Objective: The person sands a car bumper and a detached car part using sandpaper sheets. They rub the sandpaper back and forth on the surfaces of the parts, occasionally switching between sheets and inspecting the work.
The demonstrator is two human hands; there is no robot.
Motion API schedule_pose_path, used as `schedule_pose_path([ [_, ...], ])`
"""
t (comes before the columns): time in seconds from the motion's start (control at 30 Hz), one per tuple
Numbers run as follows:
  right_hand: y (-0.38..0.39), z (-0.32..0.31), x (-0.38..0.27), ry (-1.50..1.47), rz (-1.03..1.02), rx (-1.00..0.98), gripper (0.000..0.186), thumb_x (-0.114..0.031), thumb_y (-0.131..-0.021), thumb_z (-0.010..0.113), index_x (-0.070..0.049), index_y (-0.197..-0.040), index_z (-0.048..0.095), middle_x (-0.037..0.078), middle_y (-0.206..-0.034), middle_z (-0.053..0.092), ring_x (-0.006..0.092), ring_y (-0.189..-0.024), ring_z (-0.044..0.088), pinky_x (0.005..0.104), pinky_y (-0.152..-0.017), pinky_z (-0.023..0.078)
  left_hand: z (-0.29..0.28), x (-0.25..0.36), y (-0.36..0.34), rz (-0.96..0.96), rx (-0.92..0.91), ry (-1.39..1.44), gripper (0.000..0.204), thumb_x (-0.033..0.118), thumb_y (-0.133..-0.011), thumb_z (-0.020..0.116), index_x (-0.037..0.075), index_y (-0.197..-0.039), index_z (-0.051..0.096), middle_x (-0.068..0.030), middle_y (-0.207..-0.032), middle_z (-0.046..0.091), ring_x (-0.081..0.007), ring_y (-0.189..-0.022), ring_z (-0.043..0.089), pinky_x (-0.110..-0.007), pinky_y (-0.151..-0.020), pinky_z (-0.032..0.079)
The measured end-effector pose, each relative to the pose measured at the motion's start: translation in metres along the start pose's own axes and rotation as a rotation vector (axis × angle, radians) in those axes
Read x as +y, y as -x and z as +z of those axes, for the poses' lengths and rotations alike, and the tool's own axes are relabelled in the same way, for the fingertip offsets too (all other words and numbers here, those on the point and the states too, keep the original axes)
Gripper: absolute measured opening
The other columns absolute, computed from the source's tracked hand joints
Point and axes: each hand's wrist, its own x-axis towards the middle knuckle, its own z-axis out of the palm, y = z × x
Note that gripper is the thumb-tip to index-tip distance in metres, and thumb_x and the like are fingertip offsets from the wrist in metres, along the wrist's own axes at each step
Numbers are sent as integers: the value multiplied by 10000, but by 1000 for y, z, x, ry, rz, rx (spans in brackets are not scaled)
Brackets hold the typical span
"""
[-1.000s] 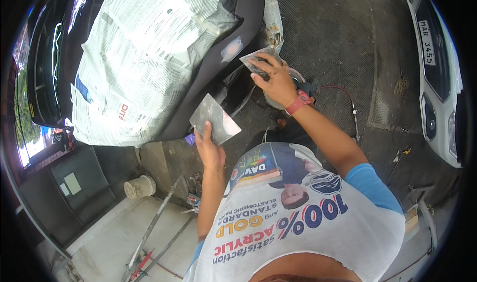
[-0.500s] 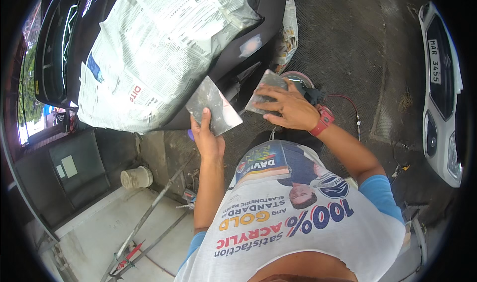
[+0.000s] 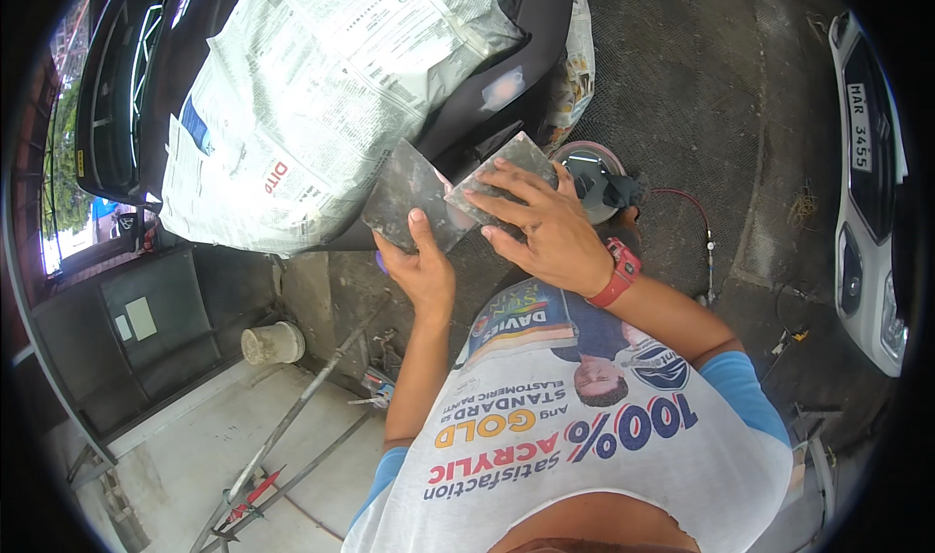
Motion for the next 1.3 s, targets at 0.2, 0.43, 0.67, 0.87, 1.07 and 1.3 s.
schedule_pose_path([
  [0.2, 5, -7, 5, -13, -87, -219, 388, -280, -958, 678, -198, -1335, 717, 13, -1481, 598, 216, -1475, 463, 687, -1171, 254, -9, -20, -8, -117, 142, 270, 444, 186, -1080, 596, -56, -1434, 481, -179, -1303, 631, -222, -1142, 625, -360, -996, 504],
  [0.43, -2, 0, 30, -308, -80, -83, 465, -277, -949, 699, -269, -1413, 668, 2, -1494, 589, 220, -1478, 460, 649, -1191, 258, -4, -4, -16, -431, 87, 688, 447, 129, -1053, 624, 4, -1461, 488, -132, -1368, 603, -227, -1220, 615, -384, -1036, 516],
  [0.67, -1, -19, 24, 85, -167, -8, 449, -286, -912, 715, -283, -1360, 688, -3, -1419, 627, 206, -1482, 453, 726, -1165, 240, -2, -14, -10, -137, 96, 274, 460, 189, -1068, 624, -38, -1440, 477, -148, -1326, 612, -204, -1173, 605, -348, -1019, 487],
  [0.87, 7, 7, 53, 175, -138, -73, 429, -288, -920, 713, -276, -1348, 693, -3, -1470, 589, 211, -1509, 424, 710, -1193, 194, -15, -24, -12, -186, 128, 383, 459, 170, -1054, 644, -37, -1431, 483, -139, -1293, 633, -206, -1130, 632, -355, -1020, 496],
  [1.07, -36, 36, 140, 362, 85, 218, 457, -279, -974, 662, -289, -1430, 629, -14, -1501, 571, 217, -1512, 415, 719, -1165, 212, -29, -39, 11, -556, -10, 519, 484, 142, -1040, 659, 15, -1469, 475, -107, -1340, 627, -205, -1181, 634, -365, -1039, 509],
  [1.3, -76, 67, 175, 461, 20, 270, 469, -327, -1014, 612, -304, -1480, 572, -21, -1492, 564, 196, -1527, 375, 782, -1102, 210, -15, -49, 42, -719, -127, 552, 495, 146, -1036, 668, 19, -1474, 477, -107, -1343, 638, -211, -1217, 634, -365, -1050, 513],
])
